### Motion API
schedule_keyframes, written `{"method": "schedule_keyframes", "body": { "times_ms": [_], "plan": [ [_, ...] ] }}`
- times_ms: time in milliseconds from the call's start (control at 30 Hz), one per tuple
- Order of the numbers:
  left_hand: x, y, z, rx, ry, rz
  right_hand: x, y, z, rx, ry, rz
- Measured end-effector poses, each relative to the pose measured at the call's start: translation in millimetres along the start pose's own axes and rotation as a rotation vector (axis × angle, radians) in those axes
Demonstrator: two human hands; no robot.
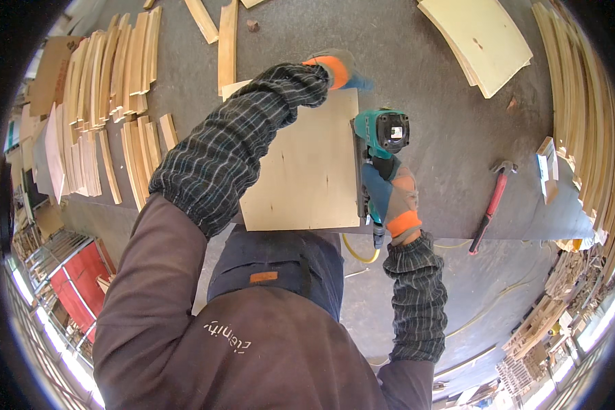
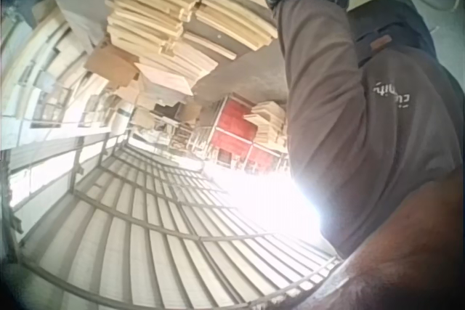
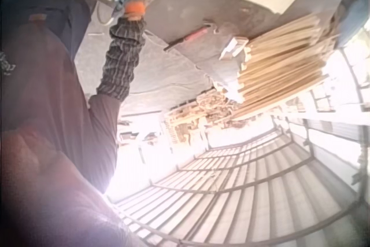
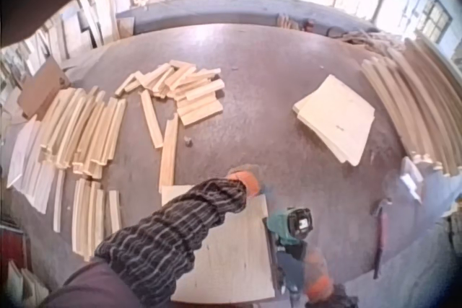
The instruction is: Assembling wooden boxes by nailing wooden slats to panels using a pneumatic nail gun.
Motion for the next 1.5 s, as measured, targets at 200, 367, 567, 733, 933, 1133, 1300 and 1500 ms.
{"method": "schedule_keyframes", "body": {
  "times_ms": [200,367,567,733,933,1133,1300,1500],
  "plan": [
    [-17.4,30.4,4.1,-0.308,-0.080,0.027,-18.8,-20.6,3.9,0.042,0.003,-0.066],
    [-23.2,28.4,10.2,-0.352,-0.036,0.070,-41.3,-47.3,9.7,0.038,-0.003,-0.058],
    [-18.6,27.7,5.9,-0.304,-0.013,0.097,-65.8,-68.2,15.9,0.055,-0.021,-0.097],
    [-10.3,35.0,-3.2,-0.326,-0.072,0.085,-91.7,-69.8,19.6,0.018,-0.056,-0.121],
    [-9.1,30.6,-1.2,-0.316,-0.106,0.050,-121.2,-87.0,28.3,0.043,-0.070,-0.137],
    [-9.8,27.8,1.7,-0.277,-0.110,0.049,-134.1,-113.7,36.4,0.028,-0.075,-0.109],
    [-19.5,18.5,14.5,-0.146,-0.064,0.027,-144.0,-128.5,56.5,-0.018,-0.092,-0.139],
    [-42.2,60.9,40.3,-0.172,-0.228,-0.136,-68.4,-140.8,128.9,-0.343,-0.390,0.275]
  ]
}}
Point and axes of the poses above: each hand's wrist, its own x-axis towards the middle knuckle, its own z-axis out of the back of the hand, y = z × x, the point moved 6 cm from there along x, towards the middle knuckle, and after that the axes turned 15 degrees about -y, right-handed, at the moved point
